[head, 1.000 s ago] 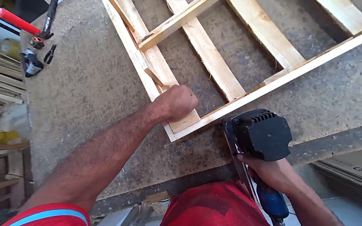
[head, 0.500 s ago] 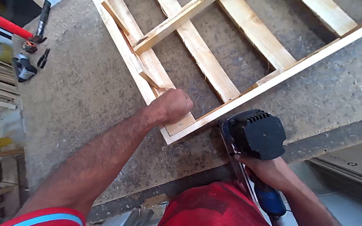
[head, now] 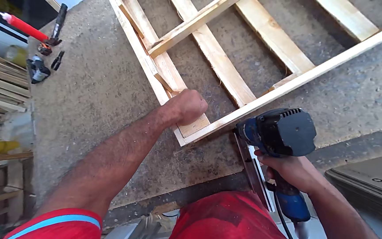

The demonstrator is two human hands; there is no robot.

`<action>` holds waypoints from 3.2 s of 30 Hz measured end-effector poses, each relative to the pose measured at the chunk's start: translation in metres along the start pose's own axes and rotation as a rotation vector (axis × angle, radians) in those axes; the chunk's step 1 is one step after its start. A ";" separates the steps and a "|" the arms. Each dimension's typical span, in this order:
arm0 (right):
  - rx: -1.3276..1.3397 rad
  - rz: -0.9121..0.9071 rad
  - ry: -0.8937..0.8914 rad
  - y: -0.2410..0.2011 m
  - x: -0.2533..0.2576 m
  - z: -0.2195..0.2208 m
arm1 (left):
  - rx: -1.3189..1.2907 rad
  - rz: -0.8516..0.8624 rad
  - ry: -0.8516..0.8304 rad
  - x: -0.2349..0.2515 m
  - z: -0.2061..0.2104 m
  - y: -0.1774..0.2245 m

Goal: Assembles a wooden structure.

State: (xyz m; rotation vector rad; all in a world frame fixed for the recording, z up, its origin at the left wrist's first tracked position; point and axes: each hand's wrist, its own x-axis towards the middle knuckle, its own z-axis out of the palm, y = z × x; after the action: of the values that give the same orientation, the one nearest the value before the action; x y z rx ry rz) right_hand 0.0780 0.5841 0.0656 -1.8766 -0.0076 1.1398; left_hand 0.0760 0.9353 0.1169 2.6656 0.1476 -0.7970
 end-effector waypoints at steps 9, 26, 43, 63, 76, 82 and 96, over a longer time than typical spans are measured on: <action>-0.020 -0.022 0.006 0.000 -0.001 0.009 | 0.032 -0.027 0.004 -0.004 -0.001 0.007; -0.034 -0.001 -0.009 0.000 -0.002 0.009 | -1.116 -0.070 0.180 -0.025 -0.020 -0.027; -0.139 -0.028 0.006 0.001 -0.006 0.027 | -0.777 0.145 -0.246 -0.023 -0.056 -0.033; -0.111 -0.046 -0.005 0.001 -0.007 0.025 | -0.040 -0.136 0.051 -0.014 0.007 -0.001; -0.087 -0.042 -0.015 -0.002 -0.007 0.022 | 0.028 -0.196 0.086 -0.010 0.013 0.003; -0.095 -0.029 -0.013 -0.002 -0.006 0.021 | 0.017 -0.191 0.092 -0.010 0.014 0.004; 0.131 -0.117 0.218 0.020 -0.045 0.032 | 0.060 -0.157 0.135 -0.012 0.016 0.008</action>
State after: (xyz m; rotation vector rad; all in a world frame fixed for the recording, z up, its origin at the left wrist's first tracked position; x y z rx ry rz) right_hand 0.0212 0.5758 0.0784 -1.8488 0.0768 0.8336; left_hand 0.0590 0.9222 0.1132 2.7911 0.3771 -0.6765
